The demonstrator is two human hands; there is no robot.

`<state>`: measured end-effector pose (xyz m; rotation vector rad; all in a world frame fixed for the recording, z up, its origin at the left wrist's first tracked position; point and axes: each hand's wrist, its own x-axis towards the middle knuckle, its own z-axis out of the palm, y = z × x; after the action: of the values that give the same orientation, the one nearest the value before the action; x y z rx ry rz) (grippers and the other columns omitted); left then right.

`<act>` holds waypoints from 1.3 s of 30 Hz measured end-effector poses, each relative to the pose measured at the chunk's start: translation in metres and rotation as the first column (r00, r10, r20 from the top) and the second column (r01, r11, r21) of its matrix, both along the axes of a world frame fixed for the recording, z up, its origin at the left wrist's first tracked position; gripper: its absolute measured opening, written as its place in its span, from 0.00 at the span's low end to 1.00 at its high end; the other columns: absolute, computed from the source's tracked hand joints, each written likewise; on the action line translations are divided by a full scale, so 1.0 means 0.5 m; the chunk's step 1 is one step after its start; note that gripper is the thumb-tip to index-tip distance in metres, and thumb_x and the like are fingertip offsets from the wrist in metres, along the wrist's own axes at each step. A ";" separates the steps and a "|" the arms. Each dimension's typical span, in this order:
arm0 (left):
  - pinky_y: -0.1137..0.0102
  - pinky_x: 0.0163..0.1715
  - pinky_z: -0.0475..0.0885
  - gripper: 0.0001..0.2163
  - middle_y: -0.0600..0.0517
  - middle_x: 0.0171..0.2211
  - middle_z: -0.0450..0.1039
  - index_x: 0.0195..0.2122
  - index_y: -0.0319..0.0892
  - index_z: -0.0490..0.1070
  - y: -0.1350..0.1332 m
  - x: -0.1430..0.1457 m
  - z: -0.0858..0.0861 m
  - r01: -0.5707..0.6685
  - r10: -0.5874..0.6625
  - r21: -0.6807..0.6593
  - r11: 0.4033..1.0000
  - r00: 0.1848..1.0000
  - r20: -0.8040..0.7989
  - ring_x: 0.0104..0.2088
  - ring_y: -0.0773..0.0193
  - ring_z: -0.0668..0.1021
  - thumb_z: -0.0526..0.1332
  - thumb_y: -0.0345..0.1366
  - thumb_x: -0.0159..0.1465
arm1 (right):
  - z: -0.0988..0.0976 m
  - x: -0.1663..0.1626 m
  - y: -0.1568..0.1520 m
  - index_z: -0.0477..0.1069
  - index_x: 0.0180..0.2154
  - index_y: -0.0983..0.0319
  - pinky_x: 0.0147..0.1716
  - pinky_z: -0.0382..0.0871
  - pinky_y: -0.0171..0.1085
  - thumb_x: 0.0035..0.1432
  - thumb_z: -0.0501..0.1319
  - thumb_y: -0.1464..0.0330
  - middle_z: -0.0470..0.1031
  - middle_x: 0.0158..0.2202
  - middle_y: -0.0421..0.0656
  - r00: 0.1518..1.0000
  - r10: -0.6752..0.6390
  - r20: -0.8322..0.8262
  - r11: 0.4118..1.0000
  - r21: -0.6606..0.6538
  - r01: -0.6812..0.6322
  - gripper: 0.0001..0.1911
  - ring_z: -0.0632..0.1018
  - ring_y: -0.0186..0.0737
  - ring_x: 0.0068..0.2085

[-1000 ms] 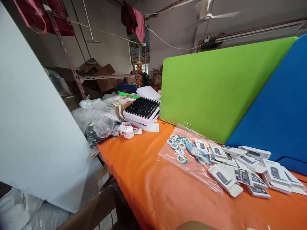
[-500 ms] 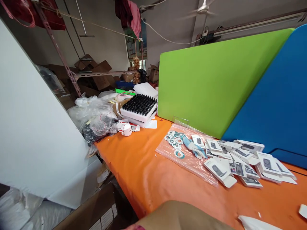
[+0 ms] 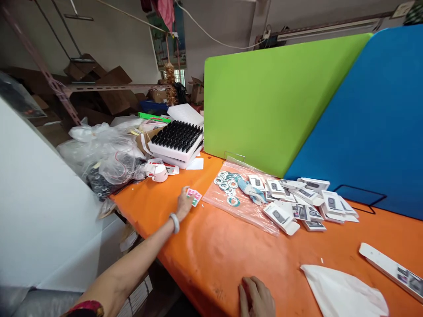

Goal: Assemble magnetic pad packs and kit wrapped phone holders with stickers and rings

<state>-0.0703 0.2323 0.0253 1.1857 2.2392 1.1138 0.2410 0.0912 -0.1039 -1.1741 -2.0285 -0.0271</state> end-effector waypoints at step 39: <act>0.49 0.61 0.52 0.20 0.43 0.61 0.62 0.57 0.40 0.65 0.112 0.088 -0.151 0.465 -0.515 -0.249 0.850 0.627 -0.585 0.64 0.46 0.58 0.50 0.37 0.65 | 0.167 0.090 0.588 0.68 0.50 0.62 0.49 0.55 0.52 0.66 0.45 0.59 0.68 0.55 0.53 0.698 -0.286 0.657 0.771 -0.275 0.574 0.21 0.65 0.57 0.53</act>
<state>-0.0264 0.2883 -0.0501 2.2320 2.1013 0.4188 0.2862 0.3853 -0.0206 -2.1875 -2.2730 -0.1739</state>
